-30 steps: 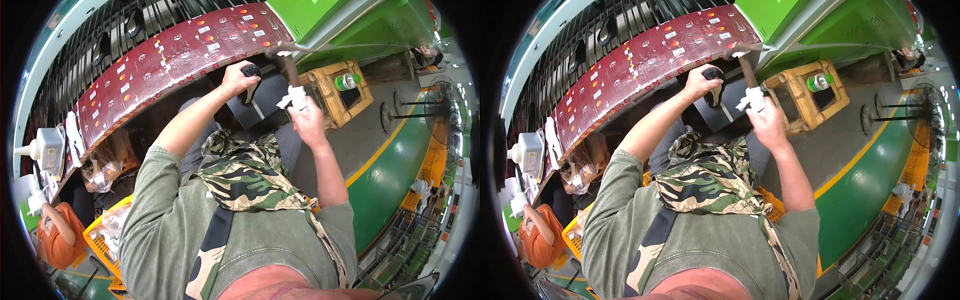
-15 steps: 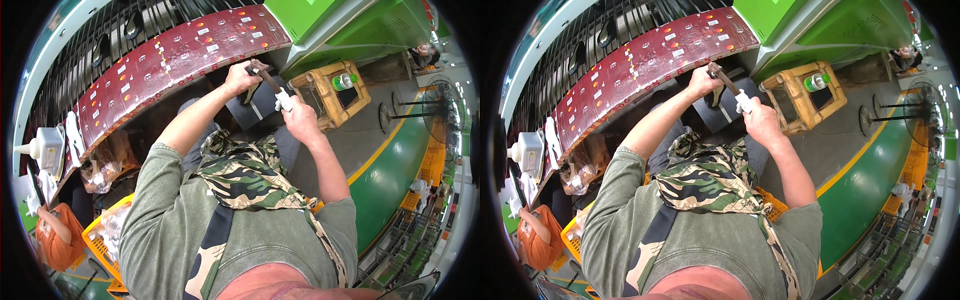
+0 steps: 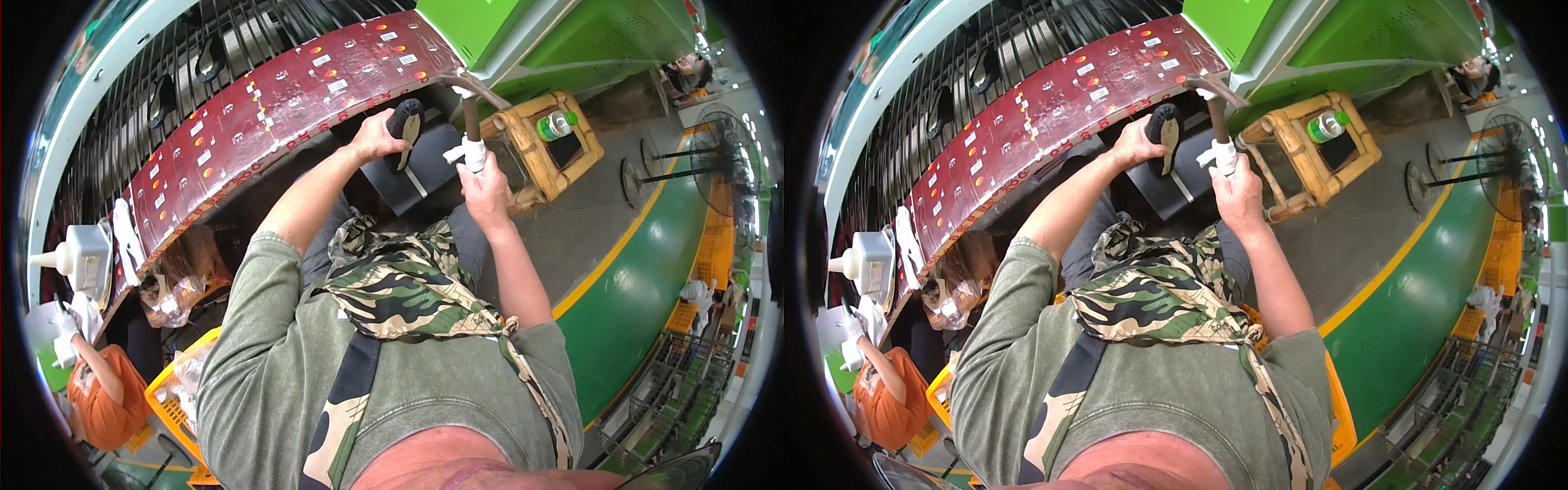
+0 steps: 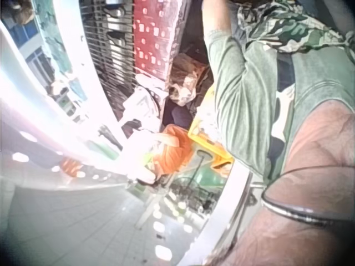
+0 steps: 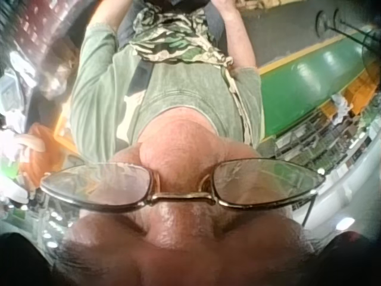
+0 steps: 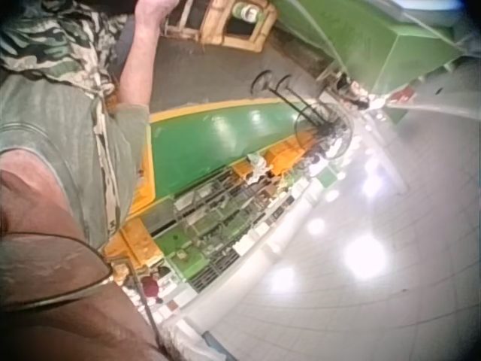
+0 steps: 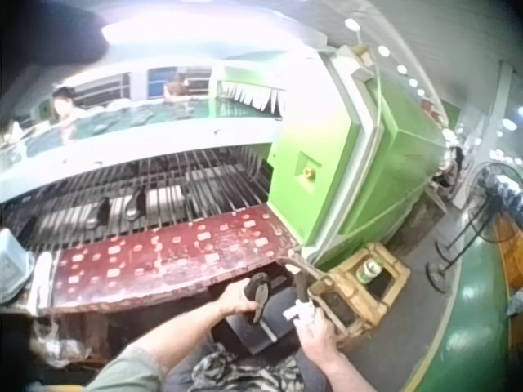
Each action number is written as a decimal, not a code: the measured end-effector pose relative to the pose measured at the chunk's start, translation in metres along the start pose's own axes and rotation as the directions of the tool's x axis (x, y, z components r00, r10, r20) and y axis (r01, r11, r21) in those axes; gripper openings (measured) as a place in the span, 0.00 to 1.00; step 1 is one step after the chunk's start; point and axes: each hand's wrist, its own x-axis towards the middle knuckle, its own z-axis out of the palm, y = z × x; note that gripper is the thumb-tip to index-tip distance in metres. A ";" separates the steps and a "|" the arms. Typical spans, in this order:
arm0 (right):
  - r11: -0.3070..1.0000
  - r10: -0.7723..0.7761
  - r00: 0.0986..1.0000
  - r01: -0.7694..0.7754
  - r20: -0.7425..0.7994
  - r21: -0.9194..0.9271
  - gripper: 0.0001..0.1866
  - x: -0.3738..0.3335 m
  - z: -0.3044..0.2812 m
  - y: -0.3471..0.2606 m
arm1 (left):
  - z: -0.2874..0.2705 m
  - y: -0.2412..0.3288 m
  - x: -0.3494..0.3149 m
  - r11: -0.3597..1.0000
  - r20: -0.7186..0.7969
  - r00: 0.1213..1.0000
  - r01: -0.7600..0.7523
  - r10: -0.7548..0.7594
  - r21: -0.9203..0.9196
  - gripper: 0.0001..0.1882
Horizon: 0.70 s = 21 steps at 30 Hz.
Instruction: Hammering the soles and edges of shoes on a manufacturing line to ensure proper adhesion.
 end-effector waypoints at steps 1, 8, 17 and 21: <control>0.997 0.043 0.998 -0.046 -0.040 -0.067 0.15 -0.002 0.009 0.021 | 0.000 -0.003 -0.001 0.999 0.013 1.000 -0.004 0.003 0.042 0.32; 0.646 0.758 0.634 -0.699 0.154 -0.306 0.18 -0.080 0.062 0.159 | 0.015 -0.038 -0.028 0.881 0.245 0.937 0.322 -0.247 -0.346 0.29; 0.927 0.312 0.950 -0.296 -0.034 0.229 0.07 0.060 -0.038 0.005 | 0.065 -0.066 -0.122 0.255 0.560 0.508 0.845 -0.654 -0.469 0.21; 0.870 -0.188 0.910 0.330 -0.371 0.367 0.07 0.093 -0.060 -0.076 | 0.065 -0.069 -0.131 0.243 0.507 0.511 0.829 -0.694 -0.503 0.24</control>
